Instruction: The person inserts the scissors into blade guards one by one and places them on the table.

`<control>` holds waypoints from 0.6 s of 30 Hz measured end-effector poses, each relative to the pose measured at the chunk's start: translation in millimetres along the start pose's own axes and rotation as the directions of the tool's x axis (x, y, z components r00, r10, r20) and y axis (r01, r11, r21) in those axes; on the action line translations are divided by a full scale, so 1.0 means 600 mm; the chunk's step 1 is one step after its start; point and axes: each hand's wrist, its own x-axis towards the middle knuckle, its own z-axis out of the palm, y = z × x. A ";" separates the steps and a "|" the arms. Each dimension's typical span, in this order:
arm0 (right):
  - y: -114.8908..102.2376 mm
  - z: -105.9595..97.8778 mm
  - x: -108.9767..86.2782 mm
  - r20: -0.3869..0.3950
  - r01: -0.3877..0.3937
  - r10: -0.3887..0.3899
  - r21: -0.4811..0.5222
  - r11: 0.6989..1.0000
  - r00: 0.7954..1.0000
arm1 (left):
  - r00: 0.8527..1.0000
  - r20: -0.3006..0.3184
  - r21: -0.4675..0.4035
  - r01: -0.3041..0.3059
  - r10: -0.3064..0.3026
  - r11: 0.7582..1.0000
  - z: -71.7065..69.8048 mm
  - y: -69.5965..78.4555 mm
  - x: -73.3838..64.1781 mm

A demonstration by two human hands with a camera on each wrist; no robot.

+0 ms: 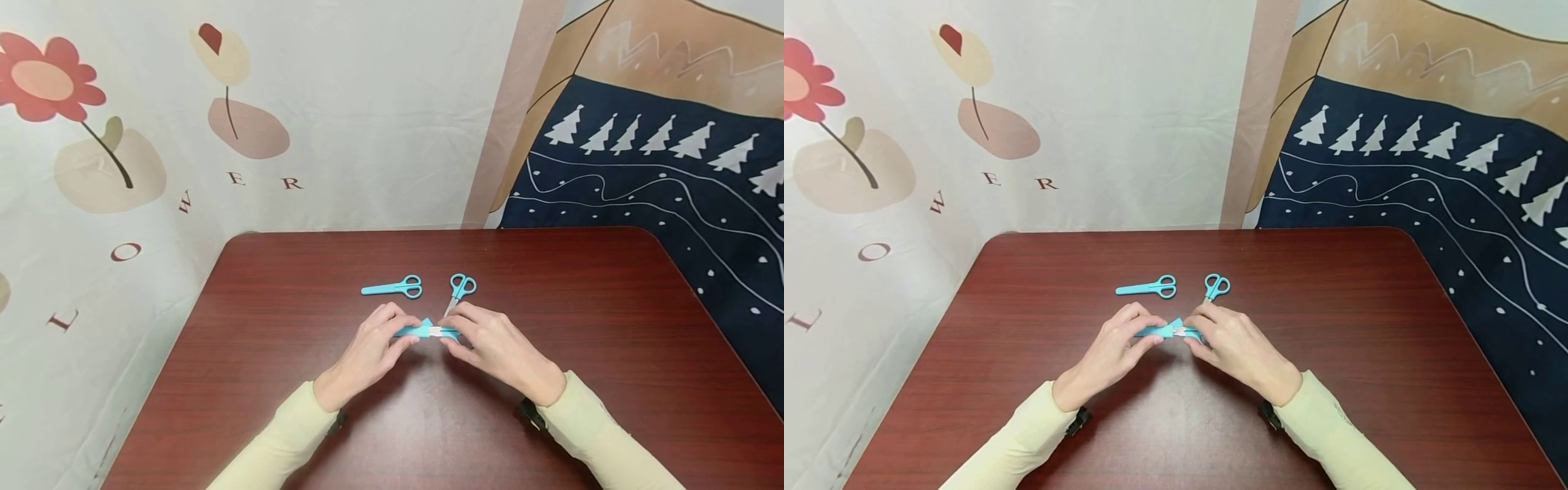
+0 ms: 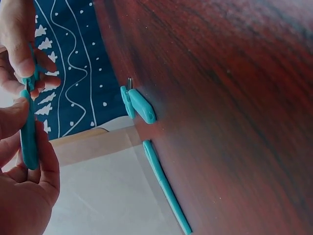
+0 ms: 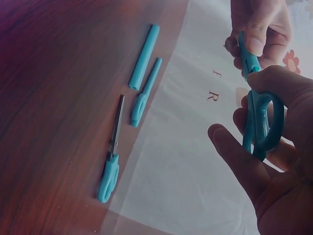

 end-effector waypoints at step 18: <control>-0.001 0.005 0.003 -0.004 0.026 -0.026 0.013 1.000 1.000 | 1.000 0.006 0.010 -0.024 0.024 1.000 0.005 0.004 0.004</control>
